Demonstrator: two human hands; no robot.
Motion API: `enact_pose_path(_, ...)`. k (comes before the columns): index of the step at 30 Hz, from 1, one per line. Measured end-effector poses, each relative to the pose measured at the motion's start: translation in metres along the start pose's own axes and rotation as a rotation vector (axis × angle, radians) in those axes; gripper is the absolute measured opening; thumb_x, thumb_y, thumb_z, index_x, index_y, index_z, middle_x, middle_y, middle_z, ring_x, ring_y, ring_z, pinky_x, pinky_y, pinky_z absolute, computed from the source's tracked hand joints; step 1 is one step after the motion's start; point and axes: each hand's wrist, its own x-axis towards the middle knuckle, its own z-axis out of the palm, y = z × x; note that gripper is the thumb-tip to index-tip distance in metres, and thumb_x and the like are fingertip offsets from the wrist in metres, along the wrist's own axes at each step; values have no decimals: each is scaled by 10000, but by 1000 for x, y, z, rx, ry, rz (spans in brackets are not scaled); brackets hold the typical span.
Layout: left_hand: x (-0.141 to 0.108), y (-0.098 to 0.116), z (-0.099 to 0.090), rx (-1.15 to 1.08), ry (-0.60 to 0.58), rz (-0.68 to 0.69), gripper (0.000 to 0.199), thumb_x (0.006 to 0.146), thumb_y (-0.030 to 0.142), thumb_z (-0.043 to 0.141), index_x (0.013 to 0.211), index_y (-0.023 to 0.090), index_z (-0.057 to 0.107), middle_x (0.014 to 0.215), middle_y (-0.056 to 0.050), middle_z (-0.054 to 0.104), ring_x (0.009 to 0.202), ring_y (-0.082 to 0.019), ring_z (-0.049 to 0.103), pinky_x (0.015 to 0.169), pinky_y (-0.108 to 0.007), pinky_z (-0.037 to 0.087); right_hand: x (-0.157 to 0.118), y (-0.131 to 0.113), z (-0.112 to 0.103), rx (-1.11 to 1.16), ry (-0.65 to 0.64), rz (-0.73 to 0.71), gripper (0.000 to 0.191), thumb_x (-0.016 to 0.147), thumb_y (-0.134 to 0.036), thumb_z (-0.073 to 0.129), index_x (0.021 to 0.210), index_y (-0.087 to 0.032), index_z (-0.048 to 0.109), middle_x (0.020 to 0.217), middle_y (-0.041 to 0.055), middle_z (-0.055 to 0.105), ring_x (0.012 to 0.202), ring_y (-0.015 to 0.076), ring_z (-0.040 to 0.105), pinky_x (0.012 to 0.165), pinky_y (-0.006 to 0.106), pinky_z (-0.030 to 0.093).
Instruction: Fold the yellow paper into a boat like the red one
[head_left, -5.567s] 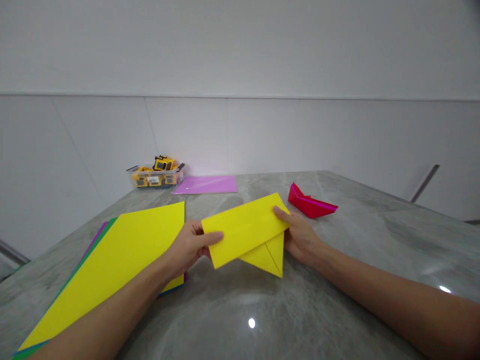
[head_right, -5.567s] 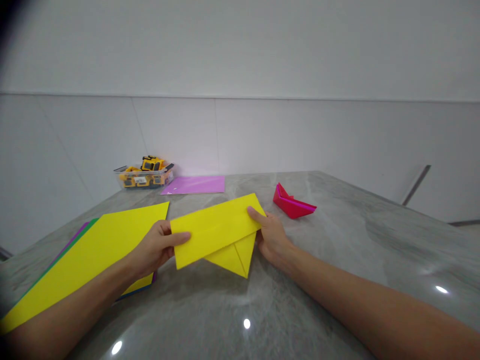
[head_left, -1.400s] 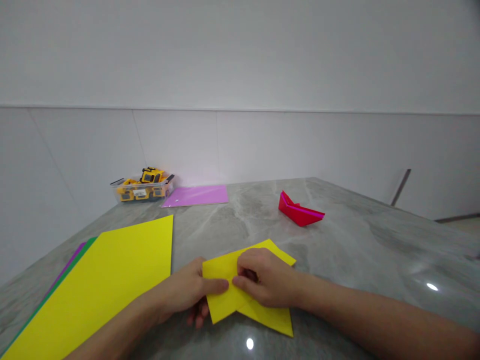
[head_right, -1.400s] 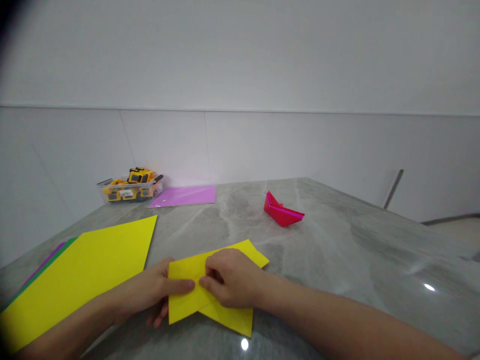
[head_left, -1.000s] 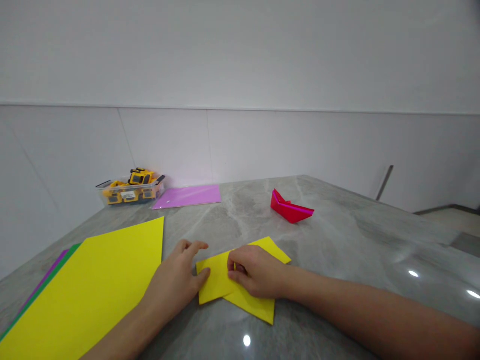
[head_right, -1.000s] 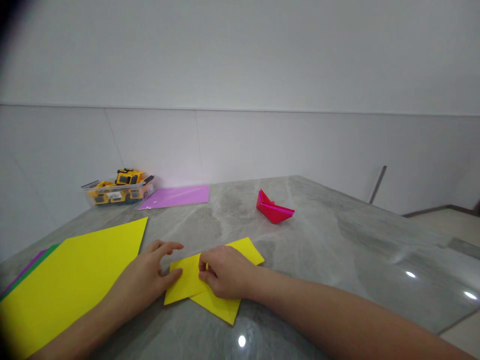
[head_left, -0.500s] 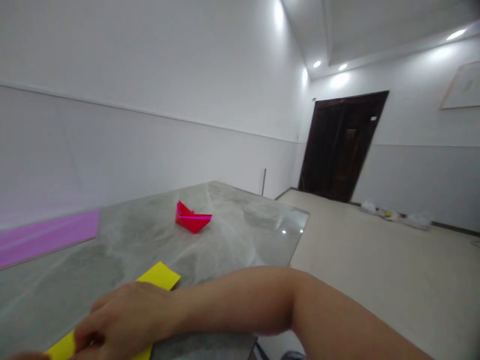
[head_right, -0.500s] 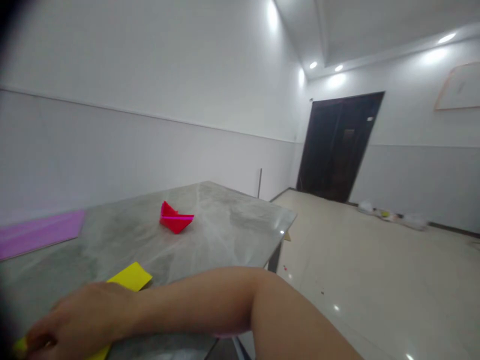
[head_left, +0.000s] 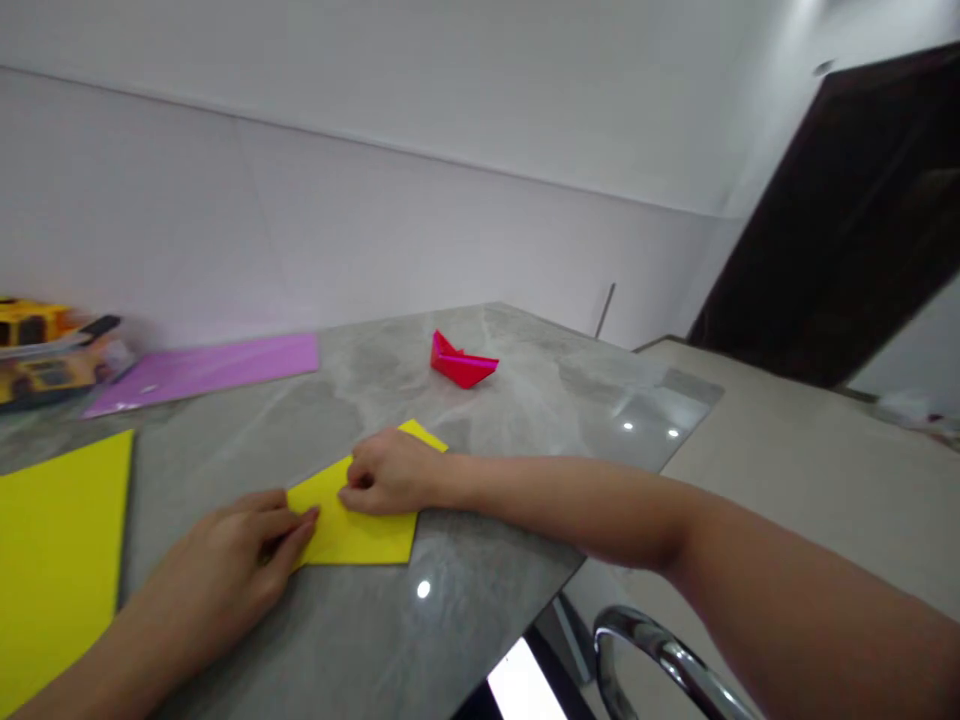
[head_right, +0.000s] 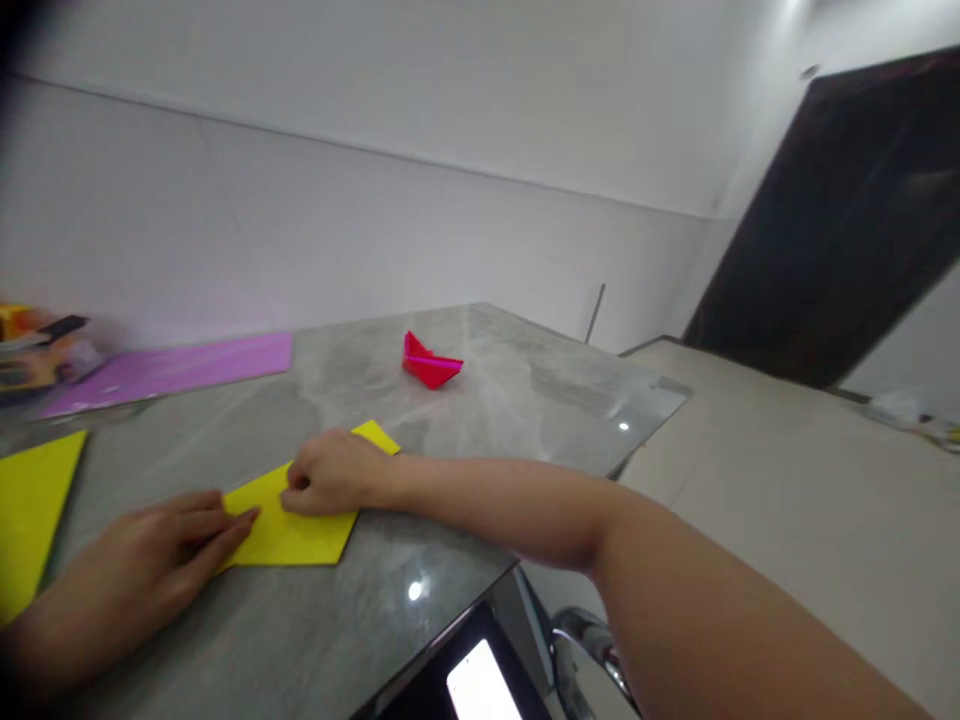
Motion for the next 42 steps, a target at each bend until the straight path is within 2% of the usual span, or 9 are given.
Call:
enact_pose_path(1,-2,4,-5,17,-50,-19,398,891,372,373,678,194,659,680,-27,602,616,-144,566,606,-263,373,-1,-1,1,-12,13,-28,254,802,-277,537,624,-150,666,620,8,569,564,114,445,548,249,321)
enact_pose_path(3,1,12,-10,58,-67,-38,390,886,340,373,615,174,598,640,-24,577,590,-136,540,574,-258,348,0,-3,3,-19,37,-80,286,831,-282,541,624,-138,677,654,25,570,585,114,451,565,252,327)
enact_pose_path(7,5,20,-9,100,-1,3,371,873,328,392,565,166,521,585,-14,543,540,-118,492,543,-249,321,5,-6,4,-8,29,-200,295,870,-279,539,692,-119,712,772,54,569,664,121,476,631,257,365)
enact_pose_path(11,-2,23,-7,148,50,-20,319,877,318,398,687,156,597,658,-30,597,561,-127,510,559,-253,338,8,-1,3,36,31,-257,276,891,-298,539,775,-159,747,813,53,548,755,135,493,712,270,390)
enact_pose_path(16,-3,28,-6,200,51,21,316,884,276,385,728,145,628,687,-39,614,573,-131,528,563,-255,352,12,10,9,122,80,-129,194,838,-330,622,787,-201,757,887,39,571,830,132,519,801,284,405)
enact_pose_path(20,-2,30,-5,174,-11,109,322,890,243,394,699,136,630,693,-47,627,613,-135,566,602,-256,390,13,17,12,171,73,-9,179,813,-373,651,817,-231,759,1105,42,582,1030,172,526,944,347,363)
enact_pose_path(24,-3,33,-5,199,-67,139,354,917,239,363,744,123,650,733,-71,644,667,-160,596,659,-282,428,13,20,9,235,27,116,223,788,-425,665,844,-232,762,1253,69,543,1166,222,479,1003,366,328)
enact_pose_path(30,-1,36,-6,210,-102,126,368,929,233,347,766,114,655,759,-93,654,685,-178,610,666,-300,451,13,27,9,217,30,181,235,797,-434,653,865,-236,761,1306,71,525,1183,235,463,1025,373,311)
enact_pose_path(42,-1,36,-4,138,-62,130,355,908,214,380,724,106,664,715,-109,655,648,-188,611,616,-300,438,15,36,10,214,12,295,263,795,-486,624,891,-279,754,1368,52,470,1249,262,422,1044,399,308)
